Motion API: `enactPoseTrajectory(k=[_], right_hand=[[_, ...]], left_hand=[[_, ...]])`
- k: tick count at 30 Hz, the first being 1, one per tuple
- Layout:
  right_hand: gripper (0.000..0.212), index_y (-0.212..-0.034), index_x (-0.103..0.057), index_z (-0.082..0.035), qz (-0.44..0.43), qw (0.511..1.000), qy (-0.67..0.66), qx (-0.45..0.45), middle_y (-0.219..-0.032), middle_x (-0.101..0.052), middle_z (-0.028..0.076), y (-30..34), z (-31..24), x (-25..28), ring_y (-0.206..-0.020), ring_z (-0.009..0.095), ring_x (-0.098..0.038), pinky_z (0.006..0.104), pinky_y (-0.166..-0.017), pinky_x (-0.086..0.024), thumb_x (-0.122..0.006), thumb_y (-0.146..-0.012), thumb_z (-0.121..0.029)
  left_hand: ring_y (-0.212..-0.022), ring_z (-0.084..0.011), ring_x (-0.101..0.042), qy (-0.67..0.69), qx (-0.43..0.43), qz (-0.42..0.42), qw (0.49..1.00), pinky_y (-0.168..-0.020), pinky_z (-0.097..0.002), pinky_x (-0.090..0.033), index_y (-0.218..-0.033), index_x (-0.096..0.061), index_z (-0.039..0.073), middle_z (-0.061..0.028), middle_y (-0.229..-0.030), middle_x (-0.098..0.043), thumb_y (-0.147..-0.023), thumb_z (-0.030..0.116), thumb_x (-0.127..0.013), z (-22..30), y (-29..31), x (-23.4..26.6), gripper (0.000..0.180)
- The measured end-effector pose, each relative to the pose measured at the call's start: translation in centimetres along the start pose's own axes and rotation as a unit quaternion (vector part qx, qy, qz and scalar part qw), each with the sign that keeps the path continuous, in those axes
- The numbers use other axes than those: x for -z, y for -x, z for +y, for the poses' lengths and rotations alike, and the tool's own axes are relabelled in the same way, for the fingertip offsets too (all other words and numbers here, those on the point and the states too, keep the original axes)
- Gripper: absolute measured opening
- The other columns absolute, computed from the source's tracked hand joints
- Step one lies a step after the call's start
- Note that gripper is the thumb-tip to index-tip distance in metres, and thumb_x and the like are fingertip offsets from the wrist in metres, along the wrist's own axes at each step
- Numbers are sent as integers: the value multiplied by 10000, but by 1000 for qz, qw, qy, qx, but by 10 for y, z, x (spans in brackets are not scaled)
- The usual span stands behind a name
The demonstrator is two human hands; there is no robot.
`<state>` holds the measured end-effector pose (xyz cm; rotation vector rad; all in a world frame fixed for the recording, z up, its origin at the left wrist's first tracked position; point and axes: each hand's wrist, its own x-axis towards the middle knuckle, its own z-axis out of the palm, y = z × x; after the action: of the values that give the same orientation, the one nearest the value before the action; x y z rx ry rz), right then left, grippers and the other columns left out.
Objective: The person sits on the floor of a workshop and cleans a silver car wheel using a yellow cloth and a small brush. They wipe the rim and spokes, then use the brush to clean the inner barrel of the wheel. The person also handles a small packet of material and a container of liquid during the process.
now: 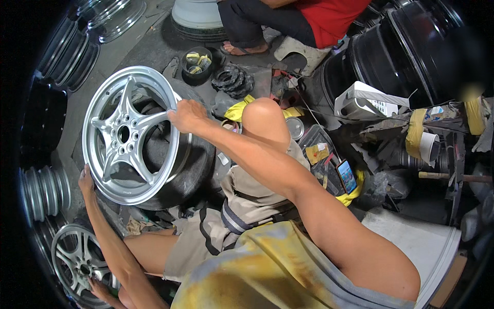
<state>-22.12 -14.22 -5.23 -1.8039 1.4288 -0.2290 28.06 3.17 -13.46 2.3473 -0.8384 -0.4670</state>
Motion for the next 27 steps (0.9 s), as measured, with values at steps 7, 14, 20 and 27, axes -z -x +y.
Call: enactPoseTrajectory(k=[7,14,20,27], right_hand=[[583,-960,-691,52,-32,993,97,62,-957,-677,257,-11,2,4,-949,387,-659,476,-858,-505,-560,-882,-511],[280,-946,-668,-61,-63,982,88,153,-716,-559,-17,-51,13,75,-658,76,-532,236,-586,-440,-595,-940,-331],[374,-749,-593,-43,-17,948,218,231,-626,-494,-16,-121,61,173,-563,69,-439,258,-512,-368,-577,-961,-351],[293,-807,-588,-78,-262,950,168,-24,-661,-564,3,-103,128,120,-567,106,-547,266,-500,-438,-609,-939,-339]], left_hand=[[-603,-87,-468,169,207,-177,947,-561,-250,-402,-904,-685,81,13,-711,-548,-901,528,-595,40,96,8,456],[-612,-152,-575,-153,9,-176,972,-602,-308,-481,-910,-652,35,-72,-672,-614,-895,566,-574,80,168,93,537],[-790,-119,-617,73,-140,-57,986,-703,-283,-513,-1060,-653,4,-37,-872,-665,-937,465,-575,70,320,154,484],[-811,-294,-633,-9,97,-74,993,-739,-363,-481,-1039,-625,-4,-168,-873,-669,-965,335,-546,1,482,102,356]])
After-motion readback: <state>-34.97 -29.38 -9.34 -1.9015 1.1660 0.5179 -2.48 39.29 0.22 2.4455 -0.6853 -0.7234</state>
